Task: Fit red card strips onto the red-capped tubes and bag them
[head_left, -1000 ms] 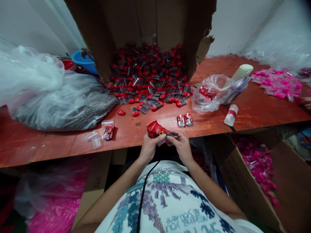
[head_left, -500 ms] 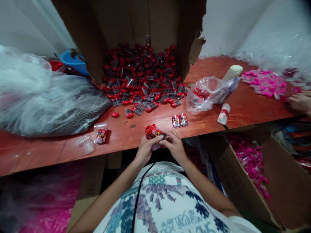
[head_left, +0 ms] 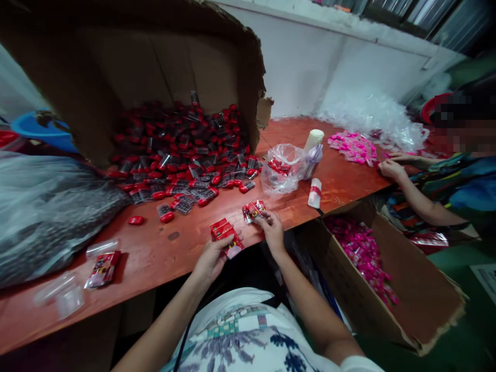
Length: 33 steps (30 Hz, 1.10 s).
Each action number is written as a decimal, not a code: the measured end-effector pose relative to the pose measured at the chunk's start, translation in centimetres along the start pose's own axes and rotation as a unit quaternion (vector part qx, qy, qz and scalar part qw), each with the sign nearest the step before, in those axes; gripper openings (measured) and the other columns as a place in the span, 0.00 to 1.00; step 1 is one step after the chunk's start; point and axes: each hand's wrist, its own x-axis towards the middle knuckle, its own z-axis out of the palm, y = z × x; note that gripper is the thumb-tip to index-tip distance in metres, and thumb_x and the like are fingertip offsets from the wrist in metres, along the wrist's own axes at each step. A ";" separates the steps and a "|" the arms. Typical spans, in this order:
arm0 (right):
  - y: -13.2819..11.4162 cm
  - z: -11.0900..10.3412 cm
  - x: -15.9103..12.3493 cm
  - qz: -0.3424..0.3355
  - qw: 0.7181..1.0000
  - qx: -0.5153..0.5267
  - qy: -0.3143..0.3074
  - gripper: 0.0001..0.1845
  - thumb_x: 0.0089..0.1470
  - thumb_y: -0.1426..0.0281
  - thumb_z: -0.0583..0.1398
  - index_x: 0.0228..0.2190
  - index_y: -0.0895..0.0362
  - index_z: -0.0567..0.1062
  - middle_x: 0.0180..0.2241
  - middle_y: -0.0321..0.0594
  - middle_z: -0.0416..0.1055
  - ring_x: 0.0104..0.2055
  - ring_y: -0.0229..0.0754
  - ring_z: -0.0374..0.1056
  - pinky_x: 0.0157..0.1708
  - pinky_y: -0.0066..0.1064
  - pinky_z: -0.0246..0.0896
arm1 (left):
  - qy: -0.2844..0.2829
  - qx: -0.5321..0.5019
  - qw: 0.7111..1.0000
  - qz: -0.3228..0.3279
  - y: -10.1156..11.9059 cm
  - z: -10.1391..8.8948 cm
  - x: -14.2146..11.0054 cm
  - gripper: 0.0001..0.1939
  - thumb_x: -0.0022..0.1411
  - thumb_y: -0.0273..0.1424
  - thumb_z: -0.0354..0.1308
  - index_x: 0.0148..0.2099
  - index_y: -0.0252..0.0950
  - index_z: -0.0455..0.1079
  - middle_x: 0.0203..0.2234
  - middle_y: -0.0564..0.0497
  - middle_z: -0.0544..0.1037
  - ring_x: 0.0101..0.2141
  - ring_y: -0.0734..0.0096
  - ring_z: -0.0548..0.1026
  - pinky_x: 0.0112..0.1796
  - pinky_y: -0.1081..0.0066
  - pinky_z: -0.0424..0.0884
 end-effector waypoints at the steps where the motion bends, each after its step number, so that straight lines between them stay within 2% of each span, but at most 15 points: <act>1: -0.1 -0.3 0.3 -0.007 0.999 -0.025 0.020 0.18 0.47 0.62 0.63 0.41 0.56 0.74 0.37 0.38 0.65 0.30 0.36 0.63 0.36 0.30 0.64 | 0.005 0.000 1.000 0.002 0.0 0.1 0.1 0.14 0.42 0.16 0.65 0.35 0.31 0.73 0.27 0.47 0.80 0.27 0.66 0.78 0.33 0.69 0.76; 3: -0.6 -0.5 0.1 -0.031 0.997 -0.060 0.046 0.16 0.49 0.63 0.62 0.41 0.55 0.74 0.40 0.39 0.64 0.32 0.36 0.64 0.40 0.31 0.62 | 0.013 0.006 1.000 0.011 -0.1 0.4 0.3 0.14 0.41 0.16 0.66 0.34 0.32 0.73 0.27 0.48 0.80 0.26 0.67 0.78 0.30 0.70 0.76; 4: -1.1 -0.4 -0.4 -0.049 0.996 -0.065 0.034 0.15 0.51 0.64 0.61 0.41 0.55 0.74 0.40 0.40 0.64 0.32 0.36 0.64 0.40 0.31 0.62 | 0.018 0.009 1.000 0.017 -0.2 0.6 0.4 0.14 0.41 0.17 0.67 0.33 0.32 0.73 0.26 0.49 0.80 0.25 0.68 0.78 0.29 0.71 0.76; 8: -2.6 1.0 -3.4 -0.077 0.990 -0.036 -0.112 0.13 0.52 0.65 0.60 0.41 0.53 0.73 0.36 0.37 0.69 0.32 0.37 0.66 0.35 0.29 0.63 | 0.018 0.012 0.999 0.044 -0.7 1.3 0.8 0.14 0.39 0.20 0.69 0.32 0.31 0.73 0.24 0.50 0.79 0.22 0.70 0.76 0.25 0.73 0.74; 10: -2.7 1.6 -4.4 -0.068 0.986 -0.019 -0.151 0.12 0.54 0.65 0.59 0.42 0.52 0.72 0.35 0.36 0.71 0.32 0.38 0.68 0.35 0.29 0.64 | 0.012 0.006 0.998 0.058 -1.1 1.4 1.0 0.14 0.38 0.21 0.69 0.31 0.30 0.73 0.23 0.50 0.79 0.22 0.71 0.76 0.25 0.74 0.74; 14: -1.7 0.8 -3.5 -0.084 0.986 -0.062 -0.133 0.12 0.57 0.65 0.56 0.43 0.52 0.72 0.36 0.38 0.72 0.37 0.40 0.69 0.41 0.33 0.65 | 0.022 -0.002 0.998 0.065 -1.4 1.0 1.5 0.14 0.39 0.20 0.69 0.32 0.30 0.73 0.25 0.50 0.79 0.24 0.70 0.77 0.28 0.72 0.75; 17: -0.6 -0.9 -0.9 -0.140 0.972 -0.169 -0.087 0.24 0.52 0.64 0.61 0.52 0.50 0.68 0.49 0.44 0.66 0.51 0.47 0.63 0.52 0.41 0.59 | 0.048 0.002 0.997 0.057 -1.3 0.5 2.0 0.13 0.41 0.20 0.68 0.33 0.30 0.72 0.25 0.50 0.79 0.24 0.69 0.77 0.28 0.68 0.77; 19: 0.3 -1.8 0.9 -0.176 0.951 -0.229 -0.111 0.35 0.48 0.64 0.64 0.57 0.48 0.62 0.57 0.44 0.59 0.58 0.51 0.55 0.57 0.47 0.52 | 0.048 0.007 0.997 0.053 -1.3 0.3 2.2 0.12 0.43 0.20 0.67 0.33 0.30 0.71 0.25 0.50 0.78 0.24 0.68 0.77 0.27 0.66 0.77; 20: 0.7 -2.1 1.7 -0.195 0.938 -0.252 -0.138 0.37 0.47 0.65 0.65 0.58 0.48 0.61 0.59 0.44 0.57 0.60 0.52 0.53 0.58 0.48 0.50 | 0.046 0.009 0.998 0.051 -1.3 0.2 2.3 0.12 0.43 0.20 0.67 0.33 0.30 0.71 0.25 0.50 0.78 0.24 0.68 0.76 0.27 0.66 0.77; 22: 1.5 -2.2 2.6 -0.235 0.912 -0.281 -0.183 0.33 0.50 0.67 0.64 0.57 0.50 0.63 0.59 0.44 0.60 0.58 0.52 0.55 0.57 0.48 0.53 | 0.046 0.011 0.998 0.046 -1.4 0.1 2.4 0.12 0.43 0.19 0.66 0.33 0.30 0.71 0.25 0.50 0.78 0.24 0.68 0.76 0.27 0.65 0.77; 24: 2.3 -1.9 3.0 -0.271 0.896 -0.296 -0.192 0.27 0.52 0.69 0.62 0.55 0.54 0.67 0.54 0.46 0.66 0.55 0.51 0.59 0.55 0.47 0.56 | 0.048 0.010 0.998 0.042 -1.5 0.1 2.5 0.12 0.42 0.18 0.66 0.33 0.30 0.72 0.25 0.50 0.78 0.24 0.69 0.76 0.28 0.66 0.77; 26: 2.8 -1.5 2.8 -0.294 0.889 -0.305 -0.176 0.24 0.53 0.69 0.61 0.53 0.55 0.70 0.51 0.47 0.69 0.52 0.51 0.62 0.53 0.46 0.59 | 0.046 0.009 0.998 0.041 -1.5 0.1 2.5 0.12 0.42 0.18 0.66 0.33 0.30 0.72 0.25 0.51 0.78 0.25 0.69 0.76 0.28 0.67 0.77; 33: 4.0 -0.8 2.0 -0.330 0.883 -0.310 -0.127 0.20 0.57 0.69 0.57 0.52 0.58 0.70 0.52 0.49 0.69 0.52 0.48 0.64 0.53 0.43 0.59 | 0.042 0.015 0.998 0.041 -1.6 0.0 2.5 0.14 0.42 0.19 0.67 0.35 0.31 0.73 0.27 0.50 0.79 0.26 0.69 0.76 0.29 0.68 0.77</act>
